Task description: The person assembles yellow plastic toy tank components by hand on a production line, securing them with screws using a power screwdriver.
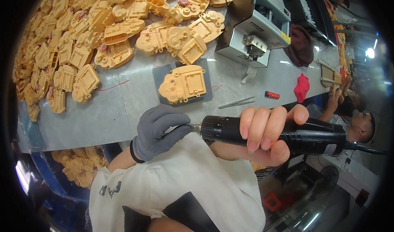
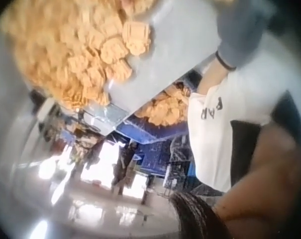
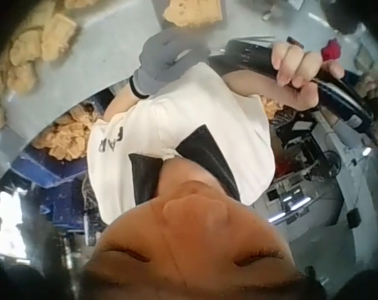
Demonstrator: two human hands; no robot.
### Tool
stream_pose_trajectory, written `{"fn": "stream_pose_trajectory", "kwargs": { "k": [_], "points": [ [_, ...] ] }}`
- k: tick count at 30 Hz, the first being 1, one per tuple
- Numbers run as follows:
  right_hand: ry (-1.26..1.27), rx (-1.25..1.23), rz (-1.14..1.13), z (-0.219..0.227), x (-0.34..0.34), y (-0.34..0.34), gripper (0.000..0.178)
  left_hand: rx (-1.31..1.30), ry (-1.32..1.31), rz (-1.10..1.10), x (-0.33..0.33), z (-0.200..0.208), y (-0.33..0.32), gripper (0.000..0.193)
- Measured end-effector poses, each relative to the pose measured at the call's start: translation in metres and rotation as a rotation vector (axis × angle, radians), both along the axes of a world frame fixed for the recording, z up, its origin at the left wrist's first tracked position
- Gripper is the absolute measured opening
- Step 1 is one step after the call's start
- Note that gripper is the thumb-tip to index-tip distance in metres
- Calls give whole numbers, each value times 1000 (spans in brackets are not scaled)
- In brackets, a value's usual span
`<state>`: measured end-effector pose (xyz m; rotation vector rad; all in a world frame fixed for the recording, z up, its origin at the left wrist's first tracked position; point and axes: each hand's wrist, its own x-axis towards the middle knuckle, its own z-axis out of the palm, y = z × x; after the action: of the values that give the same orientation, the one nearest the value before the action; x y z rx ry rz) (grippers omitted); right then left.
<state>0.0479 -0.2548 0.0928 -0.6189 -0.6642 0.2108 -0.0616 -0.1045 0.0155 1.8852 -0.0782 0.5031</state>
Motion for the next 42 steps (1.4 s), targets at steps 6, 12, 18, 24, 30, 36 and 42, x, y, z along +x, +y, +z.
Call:
{"fn": "stream_pose_trajectory", "kwargs": {
  "k": [6, 12, 18, 24, 30, 36, 42],
  "points": [
    [-9, -50, 23, 2, -1, 8, 41, 17, -42, 49, -3, -1, 7, 25],
    [-61, -128, 70, 1, 0, 14, 44, 67, -29, 19, -1, -3, 14, 25],
    [-106, -219, 91, -2, -4, 20, 46, 176, -57, -23, 0, -7, 24, 37],
    [-192, -319, -92, -16, -9, 37, 48, 199, 38, 129, 7, -23, 42, 71],
    [-396, -478, 13, -21, -13, 42, 52, 354, 117, 67, 25, -58, 34, 77],
    [-453, -546, 47, -26, -8, 53, 49, 316, 76, 92, 23, -58, 36, 75],
    [-416, -587, 61, -31, -10, 64, 45, 298, 40, 105, 25, -60, 35, 69]
  ]
}}
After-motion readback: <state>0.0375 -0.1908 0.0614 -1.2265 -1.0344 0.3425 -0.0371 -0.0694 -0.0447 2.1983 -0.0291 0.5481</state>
